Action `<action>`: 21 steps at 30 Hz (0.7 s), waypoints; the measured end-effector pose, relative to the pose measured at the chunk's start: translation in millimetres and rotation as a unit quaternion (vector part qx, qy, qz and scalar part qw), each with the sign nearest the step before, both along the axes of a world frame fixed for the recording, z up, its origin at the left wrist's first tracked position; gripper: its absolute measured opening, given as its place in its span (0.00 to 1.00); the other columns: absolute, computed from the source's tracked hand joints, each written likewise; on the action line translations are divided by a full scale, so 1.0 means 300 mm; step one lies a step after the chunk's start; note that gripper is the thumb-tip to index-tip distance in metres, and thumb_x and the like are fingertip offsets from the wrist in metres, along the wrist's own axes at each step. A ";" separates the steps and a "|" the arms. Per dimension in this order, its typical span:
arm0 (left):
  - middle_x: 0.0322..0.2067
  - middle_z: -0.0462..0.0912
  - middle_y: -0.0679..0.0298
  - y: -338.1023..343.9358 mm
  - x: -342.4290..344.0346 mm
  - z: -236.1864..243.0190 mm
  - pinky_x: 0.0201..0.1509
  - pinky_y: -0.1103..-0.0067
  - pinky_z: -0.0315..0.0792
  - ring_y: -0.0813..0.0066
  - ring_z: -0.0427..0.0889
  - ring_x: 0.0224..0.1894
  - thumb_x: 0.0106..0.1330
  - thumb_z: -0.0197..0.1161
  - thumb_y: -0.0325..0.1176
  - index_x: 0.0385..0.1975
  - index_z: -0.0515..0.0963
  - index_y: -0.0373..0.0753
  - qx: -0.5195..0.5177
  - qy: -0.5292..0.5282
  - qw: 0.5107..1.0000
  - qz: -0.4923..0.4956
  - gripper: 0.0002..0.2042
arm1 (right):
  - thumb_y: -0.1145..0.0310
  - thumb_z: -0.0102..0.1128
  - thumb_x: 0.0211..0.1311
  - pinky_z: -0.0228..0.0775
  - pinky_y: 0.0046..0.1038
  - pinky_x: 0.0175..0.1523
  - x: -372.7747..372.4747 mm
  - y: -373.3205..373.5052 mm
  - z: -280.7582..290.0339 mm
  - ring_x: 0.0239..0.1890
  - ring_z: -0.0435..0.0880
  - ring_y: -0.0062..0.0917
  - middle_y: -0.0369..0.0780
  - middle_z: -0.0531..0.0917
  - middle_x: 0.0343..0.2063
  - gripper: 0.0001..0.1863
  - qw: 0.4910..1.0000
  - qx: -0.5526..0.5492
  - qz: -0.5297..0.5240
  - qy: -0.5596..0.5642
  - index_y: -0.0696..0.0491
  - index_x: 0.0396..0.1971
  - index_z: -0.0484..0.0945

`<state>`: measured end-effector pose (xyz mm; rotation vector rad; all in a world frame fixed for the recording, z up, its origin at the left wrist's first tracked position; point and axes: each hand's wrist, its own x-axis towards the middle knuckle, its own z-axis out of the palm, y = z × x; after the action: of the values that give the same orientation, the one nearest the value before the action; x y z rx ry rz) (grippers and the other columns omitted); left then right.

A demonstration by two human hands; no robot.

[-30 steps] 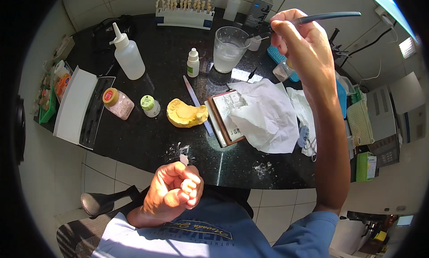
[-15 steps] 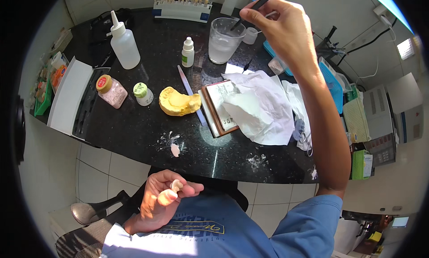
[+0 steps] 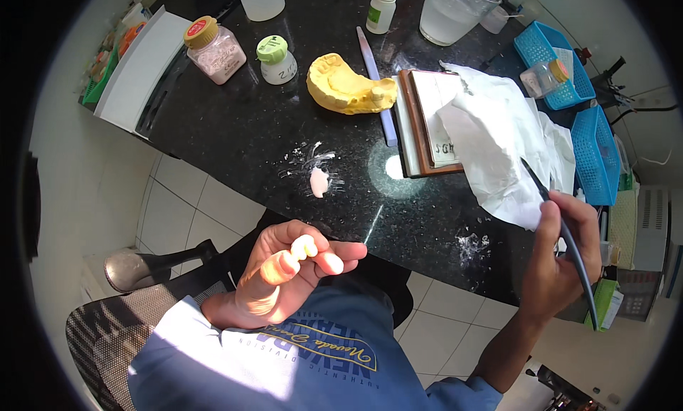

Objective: Applying and shaping ceramic paste on a dental crown model using a small brush and spatula.

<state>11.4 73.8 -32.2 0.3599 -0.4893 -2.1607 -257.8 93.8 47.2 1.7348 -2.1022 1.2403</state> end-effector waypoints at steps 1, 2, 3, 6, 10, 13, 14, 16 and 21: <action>0.35 0.83 0.53 0.001 0.002 0.002 0.60 0.64 0.68 0.58 0.75 0.54 0.60 0.61 0.35 0.37 0.76 0.35 0.011 0.012 1.000 0.002 0.11 | 0.71 0.54 0.61 0.64 0.16 0.31 -0.006 0.013 -0.010 0.29 0.76 0.17 0.40 0.78 0.29 0.10 0.998 -0.051 -0.019 -0.013 0.62 0.37 0.76; 0.35 0.83 0.53 0.006 0.003 -0.007 0.60 0.64 0.67 0.56 0.75 0.54 0.61 0.61 0.35 0.39 0.76 0.34 0.008 0.023 1.000 0.009 0.12 | 0.71 0.54 0.61 0.64 0.16 0.31 -0.003 0.028 -0.019 0.29 0.76 0.17 0.40 0.78 0.29 0.10 0.999 -0.051 -0.009 -0.016 0.62 0.37 0.76; 0.35 0.83 0.53 0.006 -0.001 -0.004 0.60 0.64 0.67 0.56 0.75 0.54 0.61 0.61 0.35 0.39 0.76 0.34 0.011 0.025 1.000 0.011 0.12 | 0.67 0.50 0.63 0.65 0.18 0.31 0.006 0.059 -0.016 0.29 0.75 0.21 0.42 0.77 0.29 0.13 0.987 -0.147 0.018 -0.064 0.61 0.40 0.74; 0.36 0.82 0.51 0.006 -0.002 0.006 0.59 0.63 0.68 0.54 0.76 0.52 0.61 0.61 0.35 0.42 0.76 0.33 0.009 -0.007 1.000 0.025 0.14 | 0.57 0.43 0.65 0.67 0.21 0.28 0.115 0.085 -0.057 0.26 0.73 0.28 0.48 0.73 0.32 0.19 0.954 -0.186 0.207 -0.117 0.59 0.43 0.68; 0.38 0.82 0.48 0.012 0.027 0.008 0.58 0.62 0.69 0.52 0.78 0.50 0.62 0.62 0.35 0.44 0.75 0.33 0.026 -0.064 0.994 0.080 0.15 | 0.75 0.62 0.52 0.76 0.26 0.31 0.269 -0.004 -0.097 0.28 0.82 0.33 0.43 0.76 0.29 0.11 0.883 -0.044 0.438 -0.163 0.57 0.36 0.73; 0.38 0.82 0.48 0.010 0.029 0.006 0.57 0.62 0.70 0.51 0.78 0.49 0.61 0.63 0.36 0.43 0.75 0.32 0.037 -0.063 0.994 0.076 0.16 | 0.79 0.68 0.43 0.80 0.30 0.33 0.334 -0.041 -0.076 0.30 0.84 0.39 0.43 0.79 0.25 0.13 0.863 -0.017 0.470 -0.184 0.59 0.31 0.76; 0.38 0.82 0.49 0.011 0.031 0.005 0.56 0.63 0.71 0.53 0.79 0.49 0.61 0.63 0.36 0.43 0.76 0.32 0.044 -0.065 0.994 0.074 0.16 | 0.79 0.68 0.43 0.80 0.30 0.33 0.348 -0.049 -0.081 0.30 0.84 0.39 0.43 0.79 0.25 0.13 0.862 -0.015 0.472 -0.185 0.59 0.31 0.76; 0.37 0.82 0.51 0.007 0.035 0.011 0.55 0.65 0.72 0.59 0.80 0.46 0.60 0.63 0.36 0.41 0.76 0.31 0.060 -0.065 0.993 0.075 0.15 | 0.78 0.71 0.40 0.81 0.34 0.36 0.366 -0.060 -0.088 0.31 0.84 0.41 0.44 0.79 0.23 0.14 0.860 -0.021 0.464 -0.212 0.59 0.30 0.76; 0.39 0.81 0.52 0.001 0.044 -0.004 0.54 0.69 0.73 0.64 0.81 0.45 0.60 0.62 0.29 0.42 0.75 0.28 0.056 -0.033 0.996 0.066 0.14 | 0.76 0.73 0.39 0.81 0.38 0.38 0.364 -0.068 -0.103 0.32 0.84 0.42 0.43 0.80 0.22 0.15 0.858 -0.016 0.463 -0.220 0.59 0.29 0.76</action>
<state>24.7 74.1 -33.4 0.5138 -0.3704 -2.0570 -148.6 73.3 16.4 2.7983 -1.3170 2.0219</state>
